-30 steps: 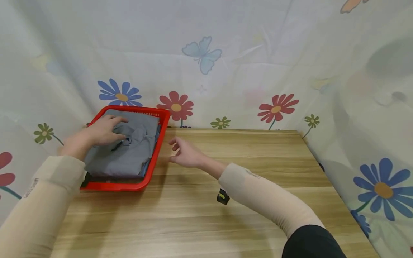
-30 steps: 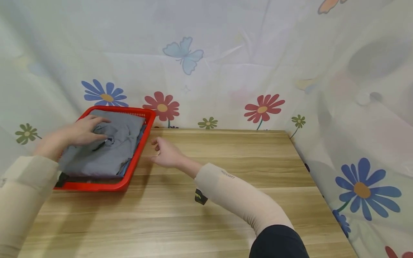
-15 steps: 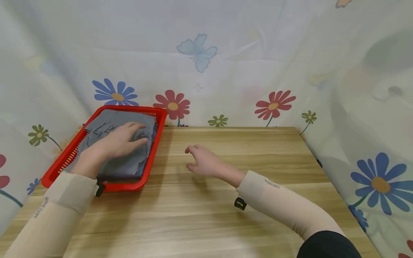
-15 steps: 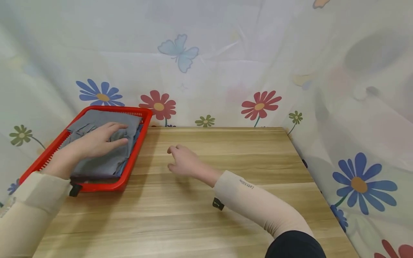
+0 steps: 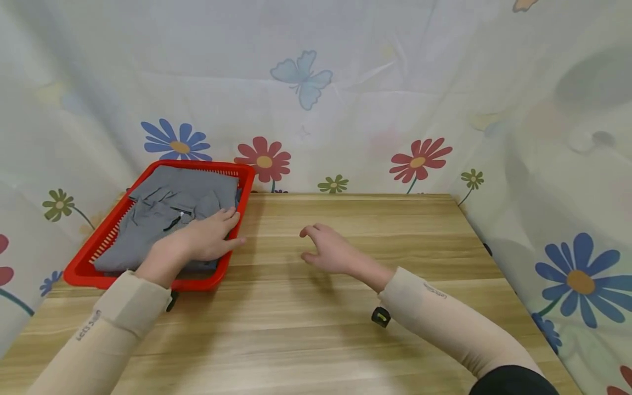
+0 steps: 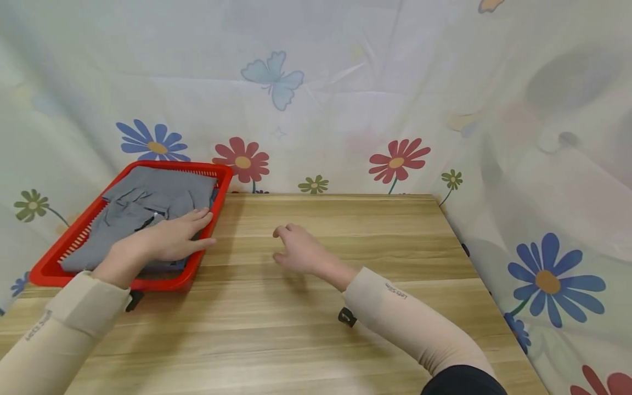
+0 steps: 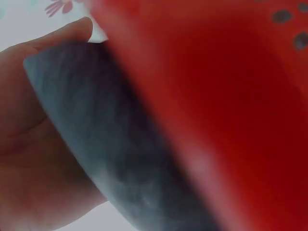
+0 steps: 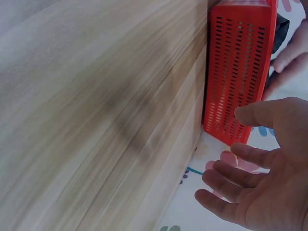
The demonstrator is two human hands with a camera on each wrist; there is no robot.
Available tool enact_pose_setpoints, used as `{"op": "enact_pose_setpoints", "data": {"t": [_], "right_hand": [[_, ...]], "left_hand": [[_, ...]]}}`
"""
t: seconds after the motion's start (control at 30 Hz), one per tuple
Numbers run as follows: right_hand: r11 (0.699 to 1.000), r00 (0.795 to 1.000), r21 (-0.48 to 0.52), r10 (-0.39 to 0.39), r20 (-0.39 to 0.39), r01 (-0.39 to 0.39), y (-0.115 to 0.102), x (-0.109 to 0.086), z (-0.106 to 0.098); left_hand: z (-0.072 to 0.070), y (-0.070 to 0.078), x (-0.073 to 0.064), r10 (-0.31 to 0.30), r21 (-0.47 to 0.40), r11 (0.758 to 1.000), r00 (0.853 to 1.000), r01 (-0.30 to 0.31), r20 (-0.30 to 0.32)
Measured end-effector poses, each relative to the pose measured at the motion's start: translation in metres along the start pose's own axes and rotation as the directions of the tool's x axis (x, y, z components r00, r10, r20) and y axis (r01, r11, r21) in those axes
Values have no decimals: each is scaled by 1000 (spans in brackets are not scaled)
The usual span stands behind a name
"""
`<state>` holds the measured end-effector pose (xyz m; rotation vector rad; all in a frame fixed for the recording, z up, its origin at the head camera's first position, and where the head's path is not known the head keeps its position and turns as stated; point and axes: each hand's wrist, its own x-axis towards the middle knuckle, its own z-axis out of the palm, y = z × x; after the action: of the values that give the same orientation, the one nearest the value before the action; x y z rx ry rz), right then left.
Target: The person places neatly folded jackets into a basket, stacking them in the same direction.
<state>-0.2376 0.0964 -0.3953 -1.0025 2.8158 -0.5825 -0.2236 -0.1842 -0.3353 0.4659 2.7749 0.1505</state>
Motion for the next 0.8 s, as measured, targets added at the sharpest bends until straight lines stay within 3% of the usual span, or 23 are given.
{"op": "enact_pose_setpoints", "data": {"t": [0.13,0.3,0.5,0.63,0.8], "right_hand": [[999,1000,32,16,9,-16,4,-2,0],[997,999,60,39,23,-40,8,-6,0],[994,998,93,59,14,-60,14,-12,0],[993,997,94,78,3,-78,20,-14,2],[991,996,101,85,-17,-83,24,-16,5]], "left_hand": [[8,1,-1,-17,26,1000,1000,17,5],[20,4,-7,-33,67,997,999,36,-35],[30,14,-11,-49,61,997,992,56,-114],[40,24,-5,-62,34,997,984,69,-166],[50,35,1,-33,41,998,968,45,-248]]}}
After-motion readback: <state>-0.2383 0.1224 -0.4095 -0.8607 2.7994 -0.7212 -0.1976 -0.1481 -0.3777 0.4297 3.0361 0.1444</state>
